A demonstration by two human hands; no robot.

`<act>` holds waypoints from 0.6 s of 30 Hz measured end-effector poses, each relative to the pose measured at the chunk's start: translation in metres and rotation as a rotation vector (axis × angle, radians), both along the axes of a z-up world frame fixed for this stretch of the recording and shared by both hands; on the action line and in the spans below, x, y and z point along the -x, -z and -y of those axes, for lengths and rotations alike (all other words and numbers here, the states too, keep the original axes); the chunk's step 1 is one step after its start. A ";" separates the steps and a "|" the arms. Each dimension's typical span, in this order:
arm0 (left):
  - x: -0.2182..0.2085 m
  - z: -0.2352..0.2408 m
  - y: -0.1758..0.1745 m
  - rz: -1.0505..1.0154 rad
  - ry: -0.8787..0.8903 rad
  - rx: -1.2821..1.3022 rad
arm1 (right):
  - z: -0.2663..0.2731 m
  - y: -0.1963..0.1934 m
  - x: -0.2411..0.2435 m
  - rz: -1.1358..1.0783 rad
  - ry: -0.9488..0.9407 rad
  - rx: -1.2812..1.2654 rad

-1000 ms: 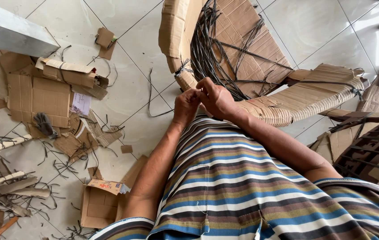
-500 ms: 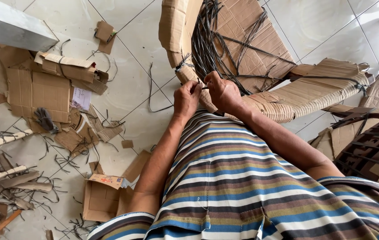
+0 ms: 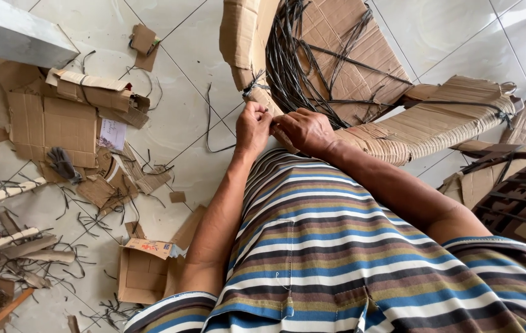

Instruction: Manually securing black wires to a large circular cardboard frame to assemble a structure.

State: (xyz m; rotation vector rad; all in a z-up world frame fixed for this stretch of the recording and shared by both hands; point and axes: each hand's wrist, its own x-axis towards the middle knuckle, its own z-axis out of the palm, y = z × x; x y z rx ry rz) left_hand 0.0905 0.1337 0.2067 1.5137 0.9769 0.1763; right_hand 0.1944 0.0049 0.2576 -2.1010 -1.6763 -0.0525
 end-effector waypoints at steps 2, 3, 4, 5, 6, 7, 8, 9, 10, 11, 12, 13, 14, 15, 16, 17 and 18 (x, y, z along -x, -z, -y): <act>0.001 -0.003 0.012 -0.005 0.017 0.000 | -0.001 0.000 0.001 0.004 -0.004 -0.027; 0.000 -0.005 0.018 -0.009 0.025 -0.003 | -0.002 0.000 0.000 0.011 -0.018 -0.057; 0.001 -0.006 0.022 -0.009 0.029 -0.002 | -0.002 0.005 -0.001 0.010 -0.014 -0.057; 0.002 -0.007 0.027 -0.031 0.063 -0.102 | -0.002 0.010 -0.003 0.014 -0.022 -0.047; 0.002 -0.008 0.032 -0.052 0.096 -0.202 | -0.002 0.015 -0.004 0.017 -0.030 -0.037; 0.003 -0.005 0.024 -0.053 0.101 -0.201 | -0.001 0.021 -0.006 0.016 -0.025 -0.036; 0.004 -0.002 0.017 -0.065 0.133 -0.263 | 0.001 0.027 -0.008 -0.041 -0.034 0.029; 0.004 0.000 0.009 -0.075 0.168 -0.325 | 0.002 0.032 -0.010 -0.097 -0.041 0.095; 0.004 0.003 0.003 -0.075 0.176 -0.323 | -0.001 0.021 -0.012 -0.099 -0.033 0.096; 0.006 0.006 -0.004 -0.077 0.185 -0.342 | -0.002 0.010 -0.012 -0.194 -0.012 0.205; 0.007 0.009 -0.010 -0.078 0.195 -0.360 | -0.003 -0.001 -0.012 -0.289 0.008 0.313; 0.008 0.011 -0.009 -0.082 0.202 -0.360 | -0.009 -0.002 -0.019 -0.294 0.014 0.312; 0.008 0.013 -0.009 -0.066 0.190 -0.380 | -0.015 -0.003 -0.025 -0.488 0.052 0.473; 0.009 0.015 -0.008 -0.049 0.174 -0.402 | -0.022 -0.004 -0.032 -0.679 0.086 0.630; 0.008 0.013 -0.010 -0.051 0.177 -0.404 | -0.019 0.001 -0.036 -0.683 0.087 0.628; 0.009 0.011 -0.012 0.004 0.132 -0.395 | -0.016 0.006 -0.039 -0.817 0.071 0.631; 0.011 0.009 -0.014 0.059 0.087 -0.387 | -0.014 0.011 -0.042 -0.950 0.055 0.633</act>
